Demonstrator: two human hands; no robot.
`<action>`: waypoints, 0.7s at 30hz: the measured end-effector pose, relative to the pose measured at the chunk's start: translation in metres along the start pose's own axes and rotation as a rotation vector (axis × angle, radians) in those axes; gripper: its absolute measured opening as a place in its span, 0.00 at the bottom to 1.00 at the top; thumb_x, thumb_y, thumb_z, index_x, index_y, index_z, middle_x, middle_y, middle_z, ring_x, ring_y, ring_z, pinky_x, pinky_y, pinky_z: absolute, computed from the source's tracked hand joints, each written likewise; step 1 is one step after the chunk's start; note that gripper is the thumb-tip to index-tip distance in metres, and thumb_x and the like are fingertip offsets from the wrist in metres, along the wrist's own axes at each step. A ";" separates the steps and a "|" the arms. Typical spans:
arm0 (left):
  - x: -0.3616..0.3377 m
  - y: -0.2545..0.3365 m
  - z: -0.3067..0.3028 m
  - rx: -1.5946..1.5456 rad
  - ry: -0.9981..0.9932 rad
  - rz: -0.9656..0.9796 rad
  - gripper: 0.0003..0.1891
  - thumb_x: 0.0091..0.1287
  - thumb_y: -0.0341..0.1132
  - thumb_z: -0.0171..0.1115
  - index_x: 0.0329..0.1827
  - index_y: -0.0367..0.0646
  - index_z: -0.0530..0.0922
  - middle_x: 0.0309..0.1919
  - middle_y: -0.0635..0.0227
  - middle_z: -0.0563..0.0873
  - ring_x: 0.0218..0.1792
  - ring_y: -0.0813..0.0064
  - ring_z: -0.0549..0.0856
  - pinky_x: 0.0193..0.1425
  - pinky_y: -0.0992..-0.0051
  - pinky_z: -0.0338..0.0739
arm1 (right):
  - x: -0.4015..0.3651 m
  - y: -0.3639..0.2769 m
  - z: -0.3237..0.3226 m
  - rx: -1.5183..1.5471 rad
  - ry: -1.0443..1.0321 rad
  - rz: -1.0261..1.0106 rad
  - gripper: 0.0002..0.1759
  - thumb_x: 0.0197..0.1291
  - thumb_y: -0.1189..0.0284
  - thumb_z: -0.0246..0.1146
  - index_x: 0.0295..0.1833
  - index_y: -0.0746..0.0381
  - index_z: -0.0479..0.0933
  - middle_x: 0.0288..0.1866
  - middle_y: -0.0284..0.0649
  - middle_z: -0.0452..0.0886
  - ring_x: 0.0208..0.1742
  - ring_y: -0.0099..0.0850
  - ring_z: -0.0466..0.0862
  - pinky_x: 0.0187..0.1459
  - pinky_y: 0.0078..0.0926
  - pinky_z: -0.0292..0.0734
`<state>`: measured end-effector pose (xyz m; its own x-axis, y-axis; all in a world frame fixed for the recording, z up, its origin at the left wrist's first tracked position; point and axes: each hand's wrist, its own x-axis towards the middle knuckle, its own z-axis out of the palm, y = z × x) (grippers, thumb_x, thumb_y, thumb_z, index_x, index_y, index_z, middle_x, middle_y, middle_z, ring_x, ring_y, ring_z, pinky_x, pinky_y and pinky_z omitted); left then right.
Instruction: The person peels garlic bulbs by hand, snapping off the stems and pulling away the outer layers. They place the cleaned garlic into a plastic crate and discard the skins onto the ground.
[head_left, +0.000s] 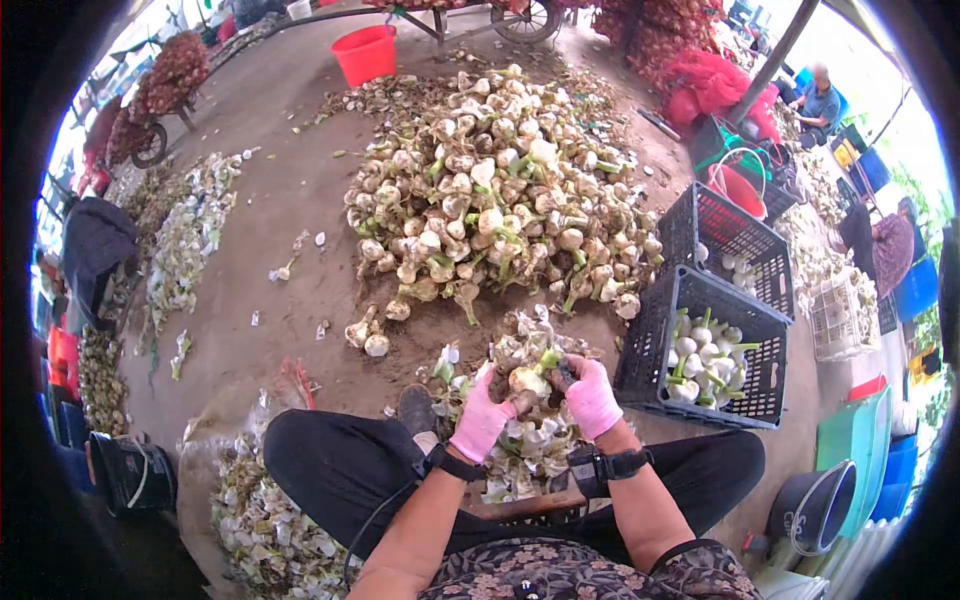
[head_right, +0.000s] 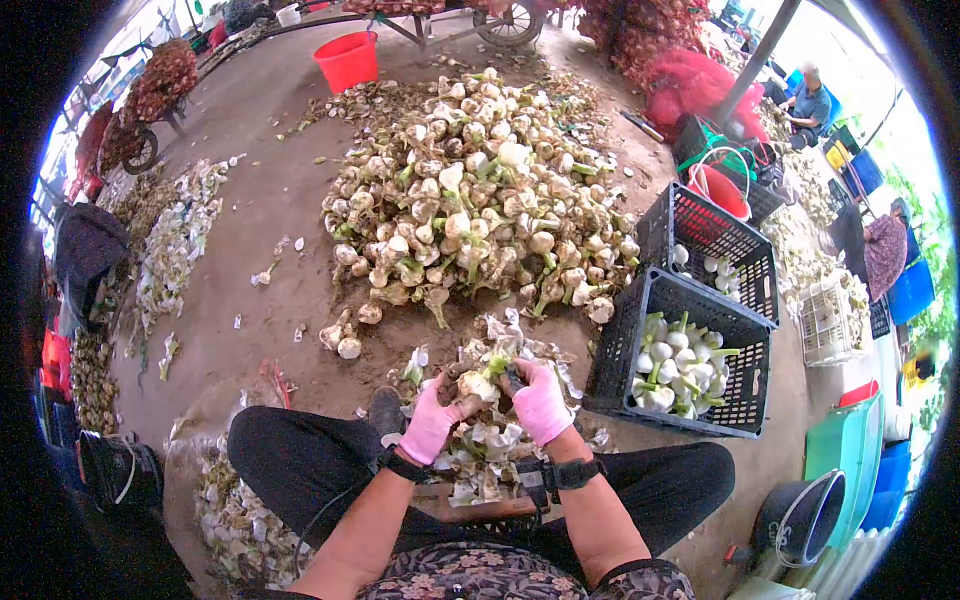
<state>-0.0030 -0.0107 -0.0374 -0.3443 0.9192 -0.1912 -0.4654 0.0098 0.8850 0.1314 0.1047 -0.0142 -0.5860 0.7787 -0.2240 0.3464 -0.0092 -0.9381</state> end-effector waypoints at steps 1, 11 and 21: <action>-0.002 -0.001 0.000 0.002 -0.002 -0.004 0.29 0.61 0.28 0.66 0.64 0.35 0.65 0.50 0.63 0.80 0.50 0.74 0.81 0.60 0.73 0.73 | 0.000 0.002 -0.001 0.063 -0.020 0.017 0.13 0.60 0.72 0.64 0.47 0.68 0.79 0.36 0.32 0.83 0.36 0.18 0.76 0.40 0.20 0.73; 0.001 0.011 0.002 -0.543 -0.076 -0.423 0.22 0.73 0.49 0.45 0.63 0.46 0.67 0.54 0.67 0.79 0.49 0.68 0.82 0.48 0.67 0.79 | -0.009 -0.002 0.002 0.372 -0.116 0.152 0.12 0.61 0.72 0.63 0.48 0.67 0.79 0.37 0.32 0.82 0.36 0.17 0.76 0.38 0.18 0.73; -0.009 0.010 0.002 -0.517 -0.074 -0.368 0.22 0.67 0.33 0.59 0.62 0.40 0.67 0.53 0.64 0.79 0.51 0.68 0.82 0.52 0.67 0.81 | 0.016 0.017 -0.012 0.243 0.279 0.171 0.10 0.60 0.76 0.62 0.46 0.67 0.79 0.33 0.34 0.82 0.35 0.21 0.76 0.37 0.20 0.72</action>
<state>-0.0030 -0.0179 -0.0264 -0.0385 0.9168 -0.3976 -0.8820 0.1558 0.4447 0.1373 0.1244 -0.0306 -0.3020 0.8933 -0.3329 0.2185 -0.2751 -0.9363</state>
